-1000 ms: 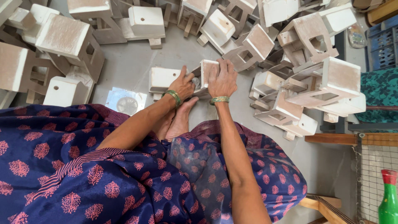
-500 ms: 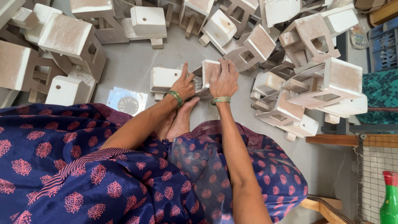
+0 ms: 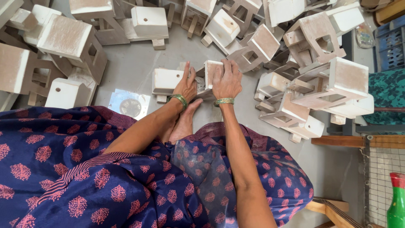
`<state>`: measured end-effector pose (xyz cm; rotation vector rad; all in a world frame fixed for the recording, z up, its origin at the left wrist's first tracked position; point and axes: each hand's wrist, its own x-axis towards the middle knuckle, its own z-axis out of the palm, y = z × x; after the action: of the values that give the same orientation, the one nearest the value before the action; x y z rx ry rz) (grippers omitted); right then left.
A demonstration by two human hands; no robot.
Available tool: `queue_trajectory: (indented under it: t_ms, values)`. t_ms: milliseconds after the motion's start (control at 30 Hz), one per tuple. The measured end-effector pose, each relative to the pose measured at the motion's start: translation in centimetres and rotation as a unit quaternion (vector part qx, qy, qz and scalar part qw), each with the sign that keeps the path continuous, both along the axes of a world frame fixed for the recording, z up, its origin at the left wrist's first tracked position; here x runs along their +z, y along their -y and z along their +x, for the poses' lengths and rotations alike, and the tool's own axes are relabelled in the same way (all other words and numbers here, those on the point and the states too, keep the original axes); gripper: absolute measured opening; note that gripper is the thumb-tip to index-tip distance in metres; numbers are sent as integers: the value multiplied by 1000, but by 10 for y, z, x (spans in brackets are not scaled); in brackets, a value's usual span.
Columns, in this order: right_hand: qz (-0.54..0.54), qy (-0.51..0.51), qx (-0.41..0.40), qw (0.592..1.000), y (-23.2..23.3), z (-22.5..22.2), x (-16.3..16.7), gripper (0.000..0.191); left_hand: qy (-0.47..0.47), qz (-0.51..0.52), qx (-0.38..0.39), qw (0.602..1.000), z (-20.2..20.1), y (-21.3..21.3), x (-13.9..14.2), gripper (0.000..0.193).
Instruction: The person sits on the floor among many small unfinished wooden stool parts and wipes each piece with a cloth, turning pieces over to wipe different sides, then sets the wiped pieces aside in a pile.
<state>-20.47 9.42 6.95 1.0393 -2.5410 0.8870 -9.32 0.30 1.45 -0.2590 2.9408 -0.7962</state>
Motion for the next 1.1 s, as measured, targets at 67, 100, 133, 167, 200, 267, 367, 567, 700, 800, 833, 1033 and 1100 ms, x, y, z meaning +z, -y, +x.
queue_trajectory:
  t_ms: [67, 100, 133, 167, 200, 267, 367, 567, 700, 800, 833, 1033, 1100]
  values:
    - [-1, -1, 4, 1000, 0, 0, 0, 35, 76, -1, 22, 997, 0, -2, 5, 34]
    - [-1, 4, 5, 1000, 0, 0, 0, 35, 70, 34, 26, 997, 0, -1, 7, 33]
    - [0, 9, 7, 1000, 0, 0, 0, 35, 64, 70, 30, 995, 0, 0, 8, 32]
    - [1, 9, 3, 1000, 0, -1, 0, 35, 58, 106, 34, 992, 1, 1, 8, 31]
    - [0, 9, -1, 1000, 1, 0, 1, 34, 47, 127, 26, 990, 1, 2, 7, 30]
    - [0, 7, -4, 1000, 1, 0, 1, 34, 24, 167, 10, 986, 1, 6, 6, 29]
    - [-3, 12, -9, 1000, 2, 2, 1, 34, -6, 261, -9, 965, 0, 13, 6, 26]
    - [-24, 46, -1, 999, 2, 2, 6, 28, -31, 345, -67, 936, 5, 34, 10, 12]
    - [-29, 79, -4, 996, 2, 2, 4, 26, -46, 384, -44, 921, 1, 49, 17, 17]
    - [-40, 96, 1, 995, 2, -2, -6, 26, -270, 468, 37, 840, -9, 83, 42, 24]
    - [-43, 102, 5, 994, 1, -6, -11, 26, -344, 493, 42, 798, -11, 95, 53, 27]
    - [-172, 249, 175, 937, 3, -65, -32, 31, -494, 547, -11, 676, -25, 105, 103, 35]
    - [-233, 427, 151, 861, -8, -83, -32, 38, -465, 654, 19, 596, -40, 76, 108, 53]
